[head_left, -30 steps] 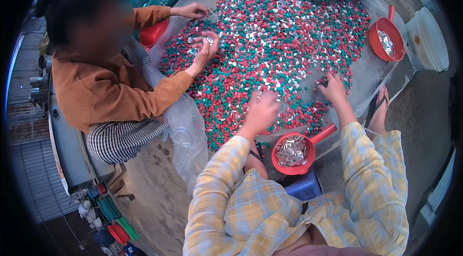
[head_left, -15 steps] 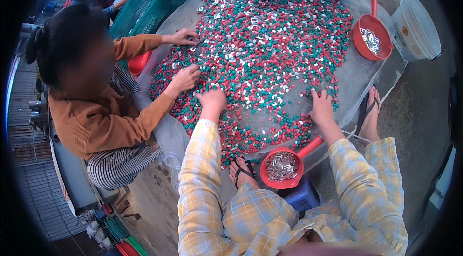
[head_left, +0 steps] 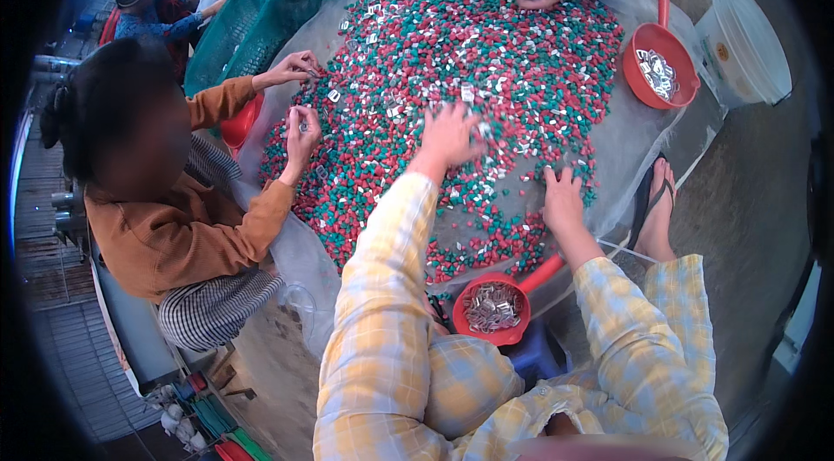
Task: The person sits on a low stool and sorts small red, green, and white plastic bottle caps from a large pile on a plastic sheet. They pick up caps by hand and place them into a red scoop held between their legs. Other workers are visible nearby performing similar sorting tasks.
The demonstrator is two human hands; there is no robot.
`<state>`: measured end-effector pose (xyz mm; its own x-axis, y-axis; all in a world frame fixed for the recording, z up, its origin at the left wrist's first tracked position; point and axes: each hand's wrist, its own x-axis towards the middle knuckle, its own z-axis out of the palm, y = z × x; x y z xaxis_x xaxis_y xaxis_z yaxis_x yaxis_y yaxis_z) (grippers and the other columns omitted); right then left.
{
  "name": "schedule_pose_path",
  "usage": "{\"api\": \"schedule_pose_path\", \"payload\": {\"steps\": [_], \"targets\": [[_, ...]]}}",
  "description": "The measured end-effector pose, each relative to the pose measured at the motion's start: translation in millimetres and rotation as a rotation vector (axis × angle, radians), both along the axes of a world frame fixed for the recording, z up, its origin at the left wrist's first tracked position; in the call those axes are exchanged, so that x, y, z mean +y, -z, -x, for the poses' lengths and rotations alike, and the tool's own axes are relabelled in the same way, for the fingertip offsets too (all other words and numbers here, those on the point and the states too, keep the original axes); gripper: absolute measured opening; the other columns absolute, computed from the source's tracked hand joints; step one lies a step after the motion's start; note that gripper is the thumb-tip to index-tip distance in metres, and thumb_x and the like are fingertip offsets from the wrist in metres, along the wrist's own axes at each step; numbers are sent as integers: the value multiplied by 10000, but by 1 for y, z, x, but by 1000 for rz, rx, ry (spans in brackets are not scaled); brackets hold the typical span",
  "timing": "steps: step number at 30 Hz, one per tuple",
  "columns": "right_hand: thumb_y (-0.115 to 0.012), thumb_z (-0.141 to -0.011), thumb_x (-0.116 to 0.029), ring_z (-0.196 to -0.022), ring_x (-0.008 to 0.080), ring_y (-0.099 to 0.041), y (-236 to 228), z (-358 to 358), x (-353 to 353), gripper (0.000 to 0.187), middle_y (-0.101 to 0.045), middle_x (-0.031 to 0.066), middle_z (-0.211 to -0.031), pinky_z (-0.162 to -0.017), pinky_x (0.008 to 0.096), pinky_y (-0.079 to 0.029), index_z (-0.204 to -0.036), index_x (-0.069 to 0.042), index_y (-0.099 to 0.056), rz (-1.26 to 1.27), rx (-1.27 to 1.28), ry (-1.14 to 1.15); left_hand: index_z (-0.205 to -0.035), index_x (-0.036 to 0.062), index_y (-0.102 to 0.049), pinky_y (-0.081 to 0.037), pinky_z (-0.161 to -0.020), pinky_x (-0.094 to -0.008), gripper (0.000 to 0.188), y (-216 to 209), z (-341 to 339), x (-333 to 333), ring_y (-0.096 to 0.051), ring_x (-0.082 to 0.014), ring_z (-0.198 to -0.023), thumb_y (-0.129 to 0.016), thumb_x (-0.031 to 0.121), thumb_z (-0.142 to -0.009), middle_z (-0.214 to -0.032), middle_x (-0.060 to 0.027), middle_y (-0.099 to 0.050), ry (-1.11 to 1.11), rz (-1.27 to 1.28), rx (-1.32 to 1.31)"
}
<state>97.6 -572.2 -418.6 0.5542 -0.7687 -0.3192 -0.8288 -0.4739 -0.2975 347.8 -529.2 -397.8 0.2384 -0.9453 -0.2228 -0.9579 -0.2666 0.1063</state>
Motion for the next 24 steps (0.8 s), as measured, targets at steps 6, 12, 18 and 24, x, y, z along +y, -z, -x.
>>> {"api": "schedule_pose_path", "payload": {"steps": [6,12,18,24], "targets": [[-562,-746,10,-1071,375,-421,10,8,5,511,-393,146,-1178,-818,484,-482,-1222,-147,-462,28,-56,37,-1370,350,-314,-247,-985,-673,856,-18,62,130,-196,-371,-1348,-762,389,-642,-1462,-88,-233,179,-200,173],[-638,-713,-84,-1061,355,-437,9,4,19,548,-416,154,-1175,-872,494,-442,-1231,-128,-466,112,-114,110,-1352,297,-375,-369,-959,-570,762,-40,59,215,-357,-379,-1266,-739,241,-685,-1401,-130,-343,-15,-148,376],[-726,-682,-176,-1058,347,-514,-23,-19,60,409,-518,175,-1150,-845,450,-451,-1032,-53,-554,-94,10,97,-981,105,-646,-484,-743,-406,223,-25,40,229,-589,-302,-854,-627,105,-759,-918,-123,-585,-285,225,319],[-753,-628,-173,-846,297,-618,22,-5,73,302,-632,124,-849,-743,396,-483,-843,-57,-575,-132,3,65,-1030,114,-617,-435,-850,-425,284,24,81,216,-557,-272,-978,-611,92,-747,-987,-84,-599,-114,216,235]]}}
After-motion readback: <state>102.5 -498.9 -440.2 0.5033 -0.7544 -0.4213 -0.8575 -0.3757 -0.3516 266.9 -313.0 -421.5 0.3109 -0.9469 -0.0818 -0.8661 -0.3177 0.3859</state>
